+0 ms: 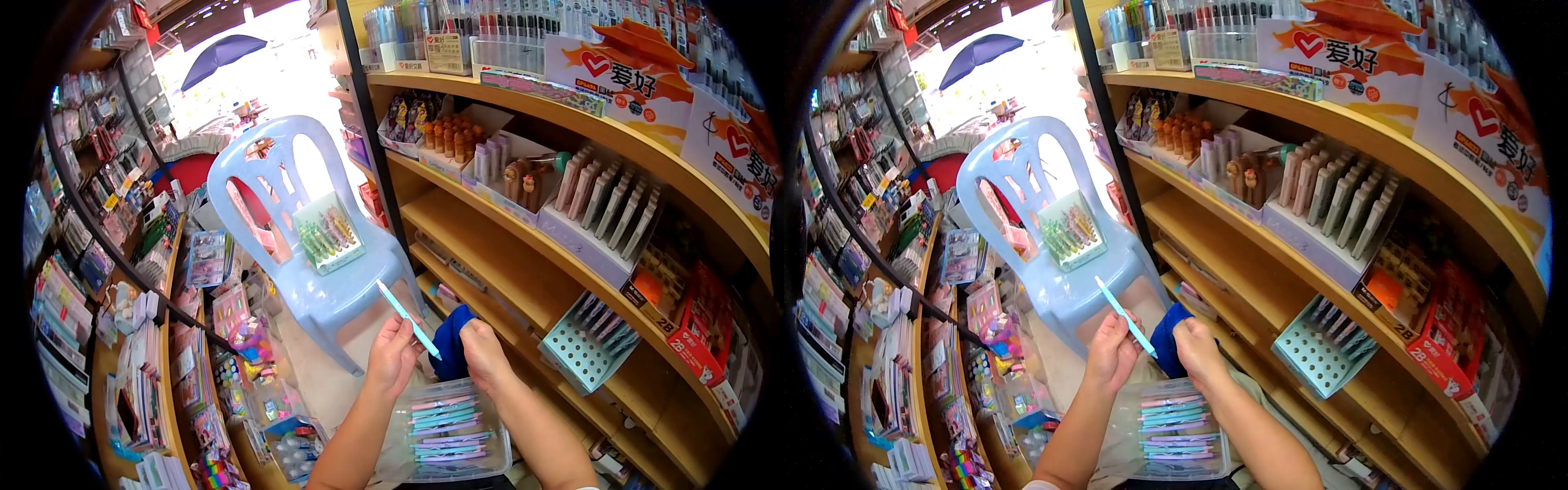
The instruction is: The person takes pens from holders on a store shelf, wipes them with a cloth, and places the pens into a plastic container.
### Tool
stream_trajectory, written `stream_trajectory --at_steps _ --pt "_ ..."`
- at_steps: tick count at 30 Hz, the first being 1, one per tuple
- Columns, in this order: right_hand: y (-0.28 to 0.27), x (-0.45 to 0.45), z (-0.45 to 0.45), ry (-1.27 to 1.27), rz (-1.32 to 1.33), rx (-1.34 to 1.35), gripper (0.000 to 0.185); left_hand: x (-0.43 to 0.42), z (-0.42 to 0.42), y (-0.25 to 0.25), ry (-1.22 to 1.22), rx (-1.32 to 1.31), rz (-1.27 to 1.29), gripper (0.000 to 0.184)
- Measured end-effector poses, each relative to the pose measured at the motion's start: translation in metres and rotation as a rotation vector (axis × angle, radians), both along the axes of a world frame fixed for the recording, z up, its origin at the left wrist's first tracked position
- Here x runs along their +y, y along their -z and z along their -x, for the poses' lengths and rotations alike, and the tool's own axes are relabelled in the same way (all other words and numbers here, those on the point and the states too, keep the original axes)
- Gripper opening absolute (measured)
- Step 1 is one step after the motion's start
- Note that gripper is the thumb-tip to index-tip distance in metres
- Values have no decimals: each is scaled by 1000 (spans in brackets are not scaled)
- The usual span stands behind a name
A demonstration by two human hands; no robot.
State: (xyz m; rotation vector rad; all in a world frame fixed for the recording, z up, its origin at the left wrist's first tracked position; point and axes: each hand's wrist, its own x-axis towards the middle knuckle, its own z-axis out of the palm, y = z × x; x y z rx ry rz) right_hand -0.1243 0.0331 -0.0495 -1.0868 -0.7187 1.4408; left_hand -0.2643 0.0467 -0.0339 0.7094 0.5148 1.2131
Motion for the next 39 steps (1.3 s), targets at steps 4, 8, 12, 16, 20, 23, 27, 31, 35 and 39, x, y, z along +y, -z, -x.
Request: stream_trajectory --at_steps 4,8,12,16,20,23,27,31,35,39 --pt "5 1 4 -93 -11 -99 27 0 1 -1 -38 -7 12 6" --pt "-14 -5 5 -251 -64 -107 28 -1 -2 -4 -110 88 1 9" --pt "-17 -8 10 -264 -162 -294 25 -1 -4 -4 -142 184 -55 11" --pt "-17 -9 14 -291 -439 -745 20 -2 -7 -5 -203 182 -6 11" --pt "-37 -14 15 -375 -398 -996 24 -5 -3 -8 -213 239 -20 12" --pt "-27 -12 14 -385 -416 -875 26 -4 0 -7 -169 221 -34 15" --pt "-15 -6 10 -463 -367 -546 25 0 3 -2 -46 47 -43 17" --pt "-20 -8 5 -522 -138 -237 21 -3 0 -11 -29 -12 -40 15" --pt "-15 -6 4 -526 -102 -205 20 0 -2 -7 -135 19 -46 13" --pt "-14 -5 5 -538 -121 -243 21 1 -1 -2 -219 35 -82 20"
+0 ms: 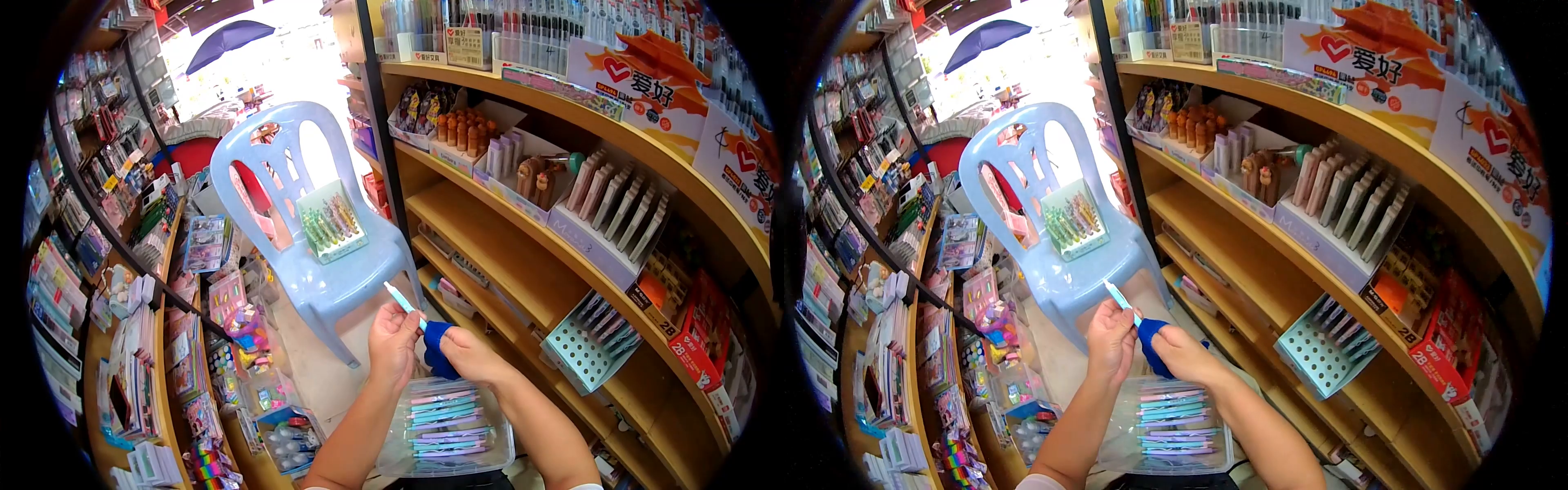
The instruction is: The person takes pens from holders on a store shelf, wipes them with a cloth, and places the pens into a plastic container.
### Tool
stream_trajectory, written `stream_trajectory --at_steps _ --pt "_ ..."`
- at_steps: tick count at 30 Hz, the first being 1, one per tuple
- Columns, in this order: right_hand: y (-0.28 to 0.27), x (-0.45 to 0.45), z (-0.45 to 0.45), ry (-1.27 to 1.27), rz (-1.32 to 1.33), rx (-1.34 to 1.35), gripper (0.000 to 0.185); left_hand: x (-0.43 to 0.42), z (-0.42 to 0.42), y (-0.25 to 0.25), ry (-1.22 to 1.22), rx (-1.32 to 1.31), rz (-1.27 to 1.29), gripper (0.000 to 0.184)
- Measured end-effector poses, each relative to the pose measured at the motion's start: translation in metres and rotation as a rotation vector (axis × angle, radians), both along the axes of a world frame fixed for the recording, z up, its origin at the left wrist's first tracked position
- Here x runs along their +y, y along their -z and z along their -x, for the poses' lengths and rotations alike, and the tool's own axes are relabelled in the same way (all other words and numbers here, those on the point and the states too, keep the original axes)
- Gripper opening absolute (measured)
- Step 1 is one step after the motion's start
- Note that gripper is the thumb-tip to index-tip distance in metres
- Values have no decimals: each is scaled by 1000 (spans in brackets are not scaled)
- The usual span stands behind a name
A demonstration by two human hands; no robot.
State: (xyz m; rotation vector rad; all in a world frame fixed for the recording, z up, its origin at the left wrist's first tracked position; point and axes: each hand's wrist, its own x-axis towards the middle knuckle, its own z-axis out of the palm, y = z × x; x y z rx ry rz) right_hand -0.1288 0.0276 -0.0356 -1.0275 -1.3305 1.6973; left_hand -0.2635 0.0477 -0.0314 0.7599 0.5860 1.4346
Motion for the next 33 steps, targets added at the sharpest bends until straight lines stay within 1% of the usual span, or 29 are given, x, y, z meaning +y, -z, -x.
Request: stream_trajectory --at_steps 3,6,9,10,12,13,15,16,19,21,24,25,28,30,31,33 --pt "-3 0 -2 -7 37 45 22 0 0 -2 35 -47 -30 22" --pt "-11 -4 1 39 66 80 19 -3 -2 -14 58 -80 -15 21" --pt "-7 -2 -1 -3 49 32 21 -4 -6 -15 23 -73 -4 20" --pt "-7 -3 -1 2 -30 -34 21 -4 -6 -14 5 -66 -4 20" --pt "-7 -4 2 11 -188 -166 19 -2 -4 -8 -41 65 -12 18" --pt "-5 -3 3 11 -221 -193 18 -1 -3 -5 -64 131 -16 17" --pt "1 0 4 11 -288 -245 17 0 2 0 -73 164 -15 17" --pt "1 -1 3 5 -262 -206 17 0 2 1 -76 180 -14 17" --pt "-5 -2 2 -12 -173 -111 18 -2 1 -7 -61 101 -16 18" --pt "-8 -2 -1 -25 -99 -75 18 -2 1 -7 -12 38 -25 22" --pt "-4 -4 0 5 -56 9 20 -4 -1 -17 16 -39 -3 24" --pt "-5 -4 0 3 -56 -3 20 -5 -2 -20 18 -61 12 24" --pt "-4 -3 2 -7 -86 -25 22 -3 -5 -7 -56 33 -54 23" --pt "2 -1 3 -19 -147 -26 23 -4 -3 -7 -66 105 -49 21" --pt "2 -1 2 -14 -122 -17 23 -4 -2 -8 -71 140 -47 20" --pt "1 -2 0 0 -72 1 24 -3 -1 -7 -45 94 -41 21"
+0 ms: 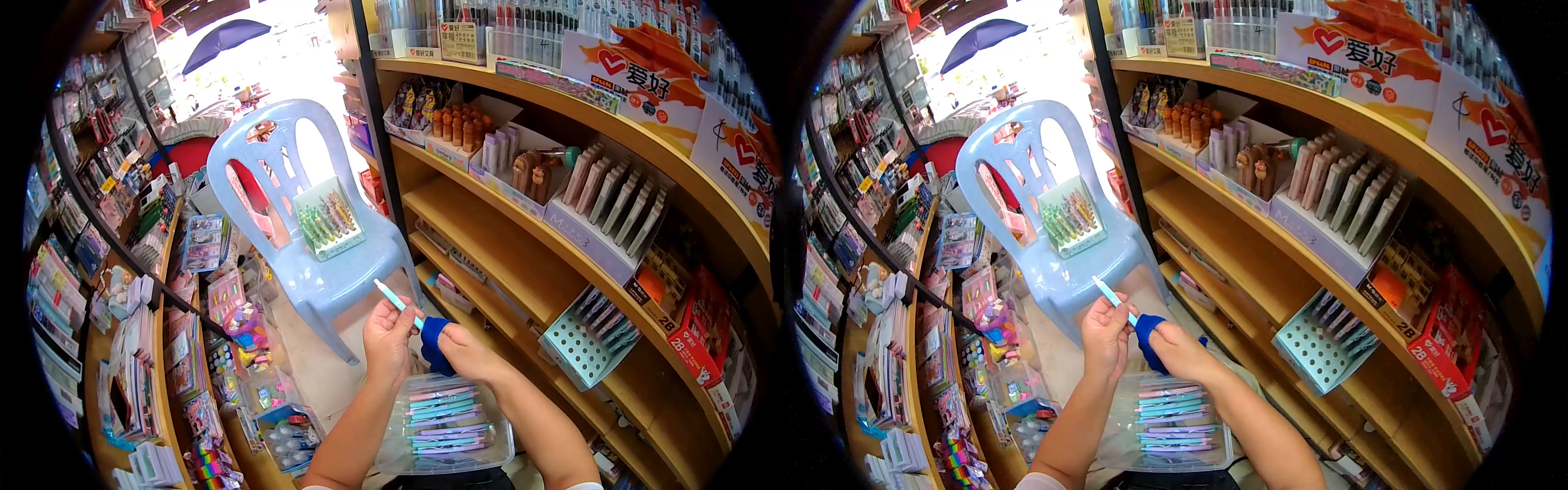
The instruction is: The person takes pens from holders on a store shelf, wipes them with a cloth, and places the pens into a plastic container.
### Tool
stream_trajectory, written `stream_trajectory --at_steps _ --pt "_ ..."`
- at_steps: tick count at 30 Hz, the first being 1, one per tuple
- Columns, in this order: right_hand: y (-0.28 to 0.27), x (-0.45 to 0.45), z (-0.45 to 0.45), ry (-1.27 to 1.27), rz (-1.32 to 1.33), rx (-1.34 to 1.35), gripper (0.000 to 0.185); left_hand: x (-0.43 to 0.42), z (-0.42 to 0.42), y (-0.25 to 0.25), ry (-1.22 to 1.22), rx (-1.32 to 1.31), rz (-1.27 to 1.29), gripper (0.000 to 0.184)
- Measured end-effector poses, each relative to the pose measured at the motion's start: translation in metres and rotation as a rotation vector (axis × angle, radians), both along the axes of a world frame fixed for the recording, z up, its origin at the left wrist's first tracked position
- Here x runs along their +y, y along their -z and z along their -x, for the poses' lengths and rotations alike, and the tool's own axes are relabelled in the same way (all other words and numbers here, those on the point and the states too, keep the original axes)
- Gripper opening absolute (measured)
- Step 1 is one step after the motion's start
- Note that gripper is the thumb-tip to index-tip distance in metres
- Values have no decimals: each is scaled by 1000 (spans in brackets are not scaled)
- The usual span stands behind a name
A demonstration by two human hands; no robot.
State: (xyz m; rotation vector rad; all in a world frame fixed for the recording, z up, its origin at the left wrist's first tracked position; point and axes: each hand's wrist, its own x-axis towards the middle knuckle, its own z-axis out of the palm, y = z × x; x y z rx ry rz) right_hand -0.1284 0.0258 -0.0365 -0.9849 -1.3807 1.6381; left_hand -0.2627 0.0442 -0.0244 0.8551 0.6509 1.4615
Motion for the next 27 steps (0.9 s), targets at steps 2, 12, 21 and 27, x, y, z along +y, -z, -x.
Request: stream_trajectory --at_steps 2,12,21,27 --pt "-10 -3 1 72 61 40 22 0 1 0 32 -34 -5 23" --pt "-9 3 -3 333 202 183 17 -1 0 -4 110 -117 -85 41" --pt "-12 2 -3 413 250 298 12 -1 3 -3 125 -131 -102 44" --pt "-9 0 -2 180 68 50 17 -1 2 -5 99 -118 -103 35"
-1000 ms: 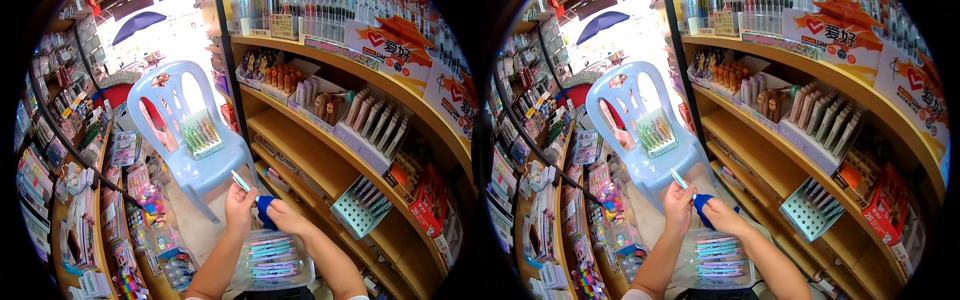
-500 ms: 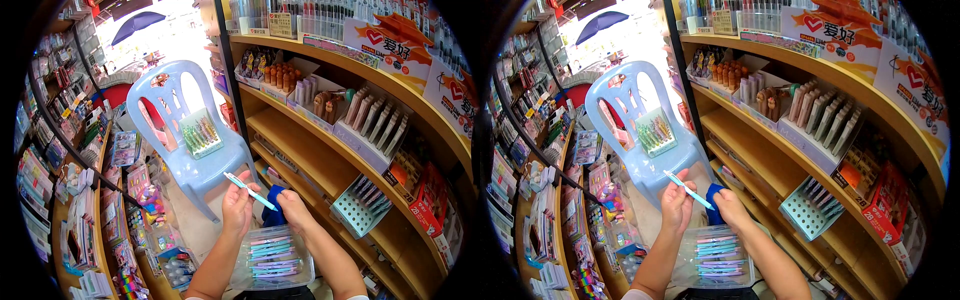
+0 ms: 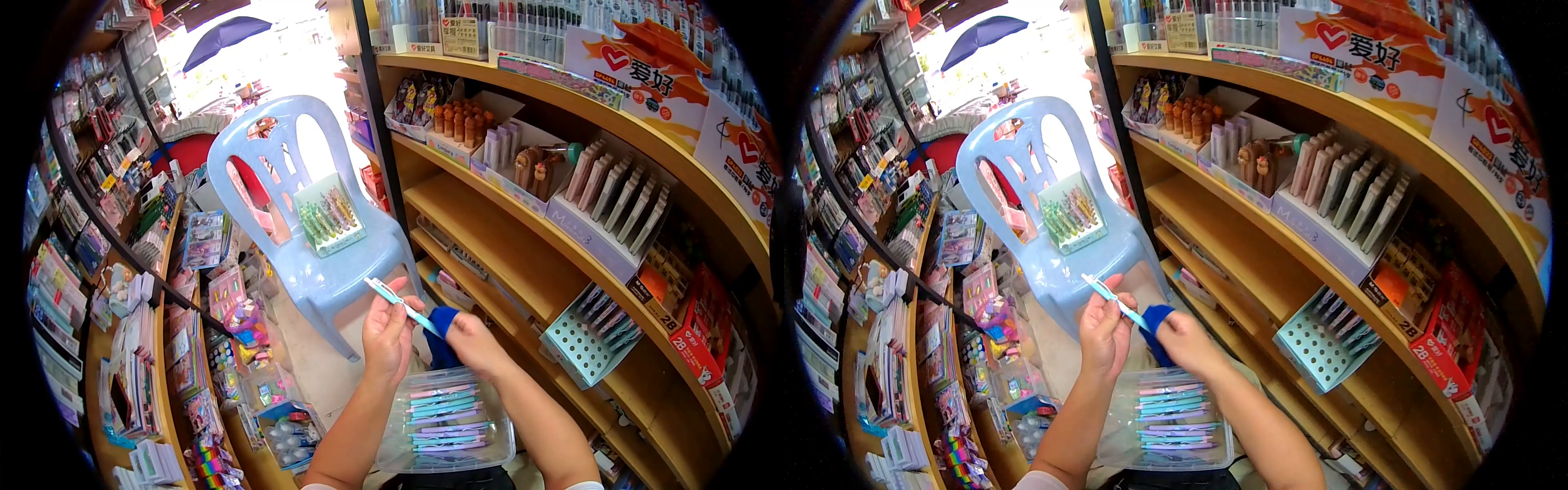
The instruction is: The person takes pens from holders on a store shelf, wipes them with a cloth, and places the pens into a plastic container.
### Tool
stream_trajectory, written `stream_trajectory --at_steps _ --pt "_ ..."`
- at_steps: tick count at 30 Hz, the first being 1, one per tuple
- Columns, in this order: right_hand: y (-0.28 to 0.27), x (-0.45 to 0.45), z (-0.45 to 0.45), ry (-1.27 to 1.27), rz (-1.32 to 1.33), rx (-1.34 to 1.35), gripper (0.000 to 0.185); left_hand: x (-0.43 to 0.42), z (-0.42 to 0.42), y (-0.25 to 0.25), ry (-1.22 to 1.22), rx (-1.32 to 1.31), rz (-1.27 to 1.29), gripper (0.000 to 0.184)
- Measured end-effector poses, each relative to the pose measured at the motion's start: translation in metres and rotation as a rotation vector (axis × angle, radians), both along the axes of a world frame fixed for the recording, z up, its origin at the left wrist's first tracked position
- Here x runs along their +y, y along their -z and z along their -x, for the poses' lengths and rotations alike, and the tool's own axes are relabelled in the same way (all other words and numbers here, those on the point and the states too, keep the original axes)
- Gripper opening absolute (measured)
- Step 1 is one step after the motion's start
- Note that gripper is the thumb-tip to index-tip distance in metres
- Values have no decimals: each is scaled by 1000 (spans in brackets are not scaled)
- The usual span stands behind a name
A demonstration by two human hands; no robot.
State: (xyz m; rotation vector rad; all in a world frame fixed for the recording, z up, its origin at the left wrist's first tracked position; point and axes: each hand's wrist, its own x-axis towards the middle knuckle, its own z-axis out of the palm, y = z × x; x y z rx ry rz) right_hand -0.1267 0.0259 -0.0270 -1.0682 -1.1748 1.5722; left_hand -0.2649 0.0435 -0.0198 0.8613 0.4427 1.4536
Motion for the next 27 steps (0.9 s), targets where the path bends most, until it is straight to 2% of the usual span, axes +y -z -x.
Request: stream_trajectory --at_steps 2,4,7,11,14,17,21,24,27 --pt "3 -1 3 -132 -228 -187 15 1 1 1 -51 -1 -8 30" --pt "2 1 4 -77 -191 -277 14 3 3 4 -137 -9 -14 25" --pt "13 5 -1 27 -134 -117 15 4 3 2 -256 -92 43 23" --pt "9 5 2 246 2 87 15 8 9 2 -265 -107 10 23" --pt "7 5 0 123 -7 -19 16 3 6 0 -234 -89 7 23" --pt "13 6 5 132 -100 18 15 3 7 1 -235 -68 -4 23" --pt "2 0 6 -8 -430 -312 13 3 5 1 -240 -52 -10 23" --pt "-2 -1 4 15 -277 -317 17 3 4 3 -230 -64 -27 21" --pt "1 -1 5 104 -128 -109 21 2 1 0 -180 -72 -39 18"
